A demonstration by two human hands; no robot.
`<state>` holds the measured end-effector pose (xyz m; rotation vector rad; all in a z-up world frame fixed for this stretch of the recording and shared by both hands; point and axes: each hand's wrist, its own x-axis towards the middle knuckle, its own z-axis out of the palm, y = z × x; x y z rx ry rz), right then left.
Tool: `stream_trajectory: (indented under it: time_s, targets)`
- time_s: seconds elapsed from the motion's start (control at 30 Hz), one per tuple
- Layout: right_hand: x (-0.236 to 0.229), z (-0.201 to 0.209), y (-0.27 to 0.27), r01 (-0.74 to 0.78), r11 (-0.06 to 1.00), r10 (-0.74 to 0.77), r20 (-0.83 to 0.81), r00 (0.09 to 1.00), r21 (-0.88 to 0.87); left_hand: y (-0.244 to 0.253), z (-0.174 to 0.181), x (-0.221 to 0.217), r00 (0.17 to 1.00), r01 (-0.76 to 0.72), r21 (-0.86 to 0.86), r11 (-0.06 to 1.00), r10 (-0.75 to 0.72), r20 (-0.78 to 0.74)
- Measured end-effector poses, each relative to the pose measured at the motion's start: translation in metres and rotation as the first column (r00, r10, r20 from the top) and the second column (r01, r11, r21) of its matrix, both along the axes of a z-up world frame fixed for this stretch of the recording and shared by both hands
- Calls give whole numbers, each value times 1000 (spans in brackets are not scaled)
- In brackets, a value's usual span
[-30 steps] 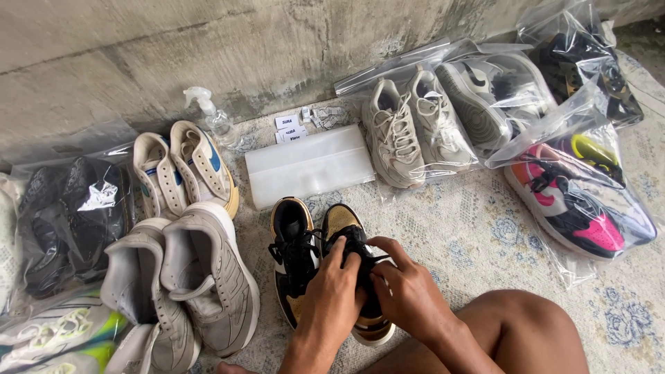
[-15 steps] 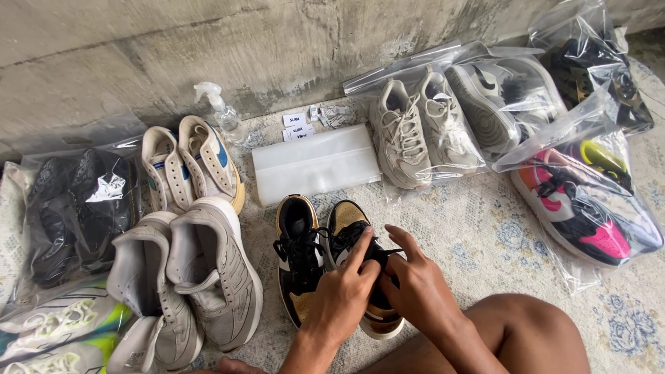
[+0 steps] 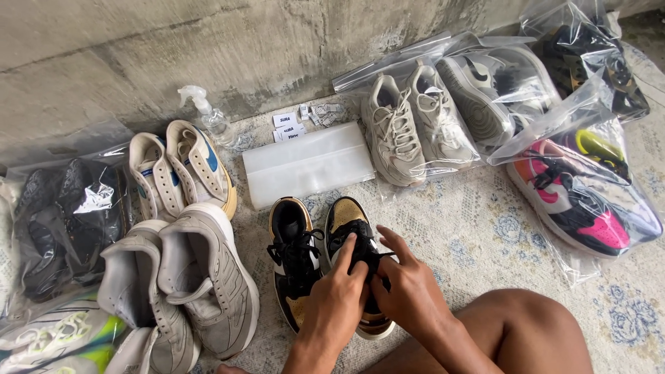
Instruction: The person is inspecting a collection of sneakers, picking them up one by one to check their condition, soles, and details.
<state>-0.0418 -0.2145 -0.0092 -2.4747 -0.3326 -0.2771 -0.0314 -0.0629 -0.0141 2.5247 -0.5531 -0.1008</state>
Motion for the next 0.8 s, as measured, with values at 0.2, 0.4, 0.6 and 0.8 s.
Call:
stream_trajectory:
  time_s: [0.2, 0.4, 0.6, 0.8]
  targets:
    - [2, -8, -2, 85, 989, -101, -129, 986, -122, 4, -13, 2, 990, 90, -68, 994, -82, 114]
    - [-1, 0, 5, 62, 995, -62, 1, 998, -83, 4, -8, -1, 997, -6, -139, 990, 17, 75]
    - [1, -5, 8, 38, 996, -34, 50, 998, -82, 13, -11, 7, 978, -155, -96, 983, 138, -159]
    - [14, 10, -5, 130, 991, -128, -52, 990, 33, 18, -6, 13, 993, -114, -240, 964, 114, -15]
